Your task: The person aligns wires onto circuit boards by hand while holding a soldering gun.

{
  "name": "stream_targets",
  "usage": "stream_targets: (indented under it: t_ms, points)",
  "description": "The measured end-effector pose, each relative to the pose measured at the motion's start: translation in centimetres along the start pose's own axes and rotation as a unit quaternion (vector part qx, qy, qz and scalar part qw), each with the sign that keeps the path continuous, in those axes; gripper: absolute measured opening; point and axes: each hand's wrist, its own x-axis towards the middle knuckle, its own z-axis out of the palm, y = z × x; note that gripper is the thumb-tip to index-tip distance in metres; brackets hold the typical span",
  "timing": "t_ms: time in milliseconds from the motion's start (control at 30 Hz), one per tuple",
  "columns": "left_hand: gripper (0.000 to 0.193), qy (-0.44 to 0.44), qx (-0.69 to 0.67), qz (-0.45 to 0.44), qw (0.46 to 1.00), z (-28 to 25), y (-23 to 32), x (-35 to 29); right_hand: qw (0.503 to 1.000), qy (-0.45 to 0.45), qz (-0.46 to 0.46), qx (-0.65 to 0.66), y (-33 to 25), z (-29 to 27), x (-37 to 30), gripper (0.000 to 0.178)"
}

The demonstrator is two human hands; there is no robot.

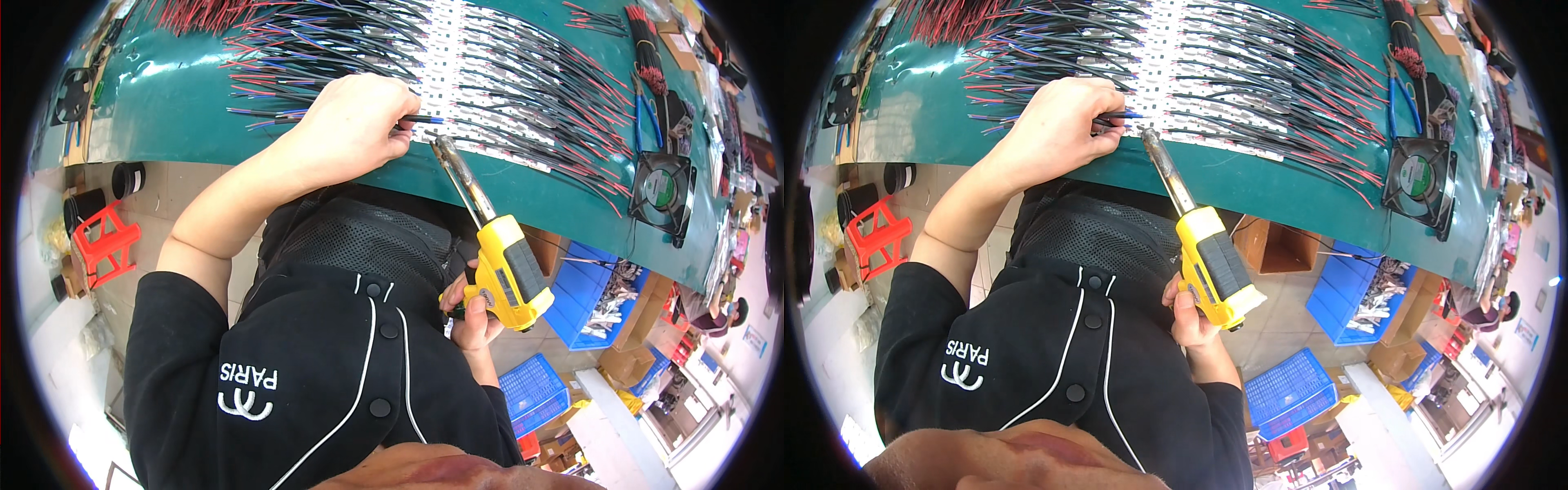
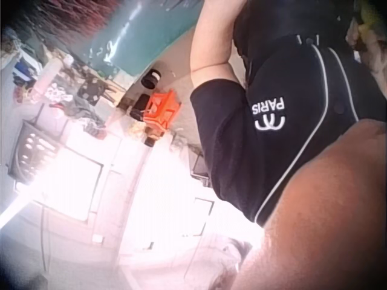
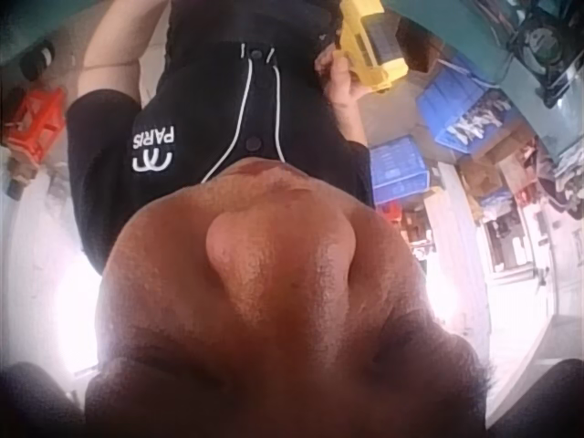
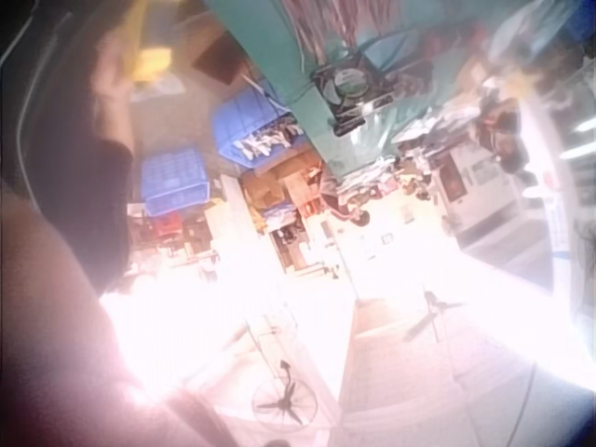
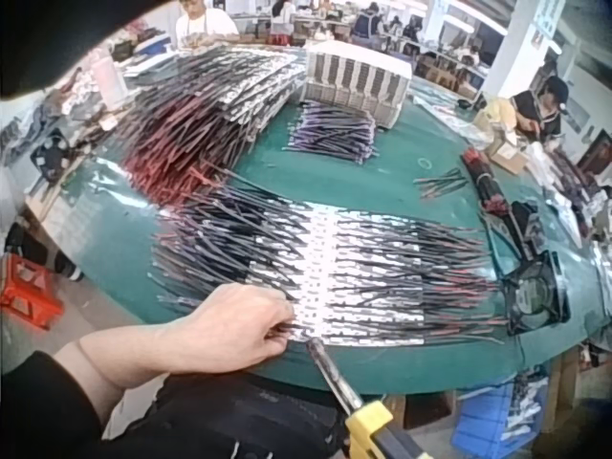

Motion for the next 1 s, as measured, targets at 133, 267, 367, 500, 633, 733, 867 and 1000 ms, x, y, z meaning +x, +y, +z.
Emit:
stream_targets:
  t_ms: [133, 267, 367, 500, 633, 733, 867, 1000]
  points:
    - [0.014, -0.001, 0.005, 0.002, 1.0, 0.0, 0.0, 0.1, 0.999, -0.032, 0.001, -0.007, 0.7, -0.7, -0.2, 0.048]
    - [0.014, -0.009, 0.009, 0.004, 1.0, 0.0, 0.0, 0.2, 0.999, -0.039, 0.001, -0.017, 0.5, -0.5, 0.0, 0.044]
    - [0.014, -0.001, 0.008, 0.019, 1.0, 0.0, -0.1, 0.2, 0.999, -0.04, -0.009, -0.018, 0.2, -0.1, 0.1, 0.041]
    - [0.014, -0.007, 0.017, 0.028, 0.999, -0.1, -0.2, 0.5, 0.998, -0.052, -0.012, -0.032, 0.4, -0.4, 0.1, 0.04]
    - [0.014, -0.031, 0.023, 0.029, 0.999, -0.1, -0.5, 0.7, 0.998, -0.054, -0.012, -0.037, 0.4, -0.4, 0.1, 0.041]
    - [0.016, -0.015, 0.022, 0.061, 0.998, 0.1, -0.9, 0.8, 0.997, -0.062, -0.017, -0.039, 0.5, -0.5, 0.1, 0.041]
    - [0.017, -0.009, 0.008, 0.078, 0.997, -0.1, -0.8, 0.8, 0.996, -0.073, -0.019, -0.043, 0.6, -0.7, 0.1, 0.04]
    - [0.016, -0.014, -0.003, 0.08, 0.997, -0.2, -0.8, 1.0, 0.994, -0.091, -0.022, -0.058, 1.0, -1.4, 0.0, 0.041]
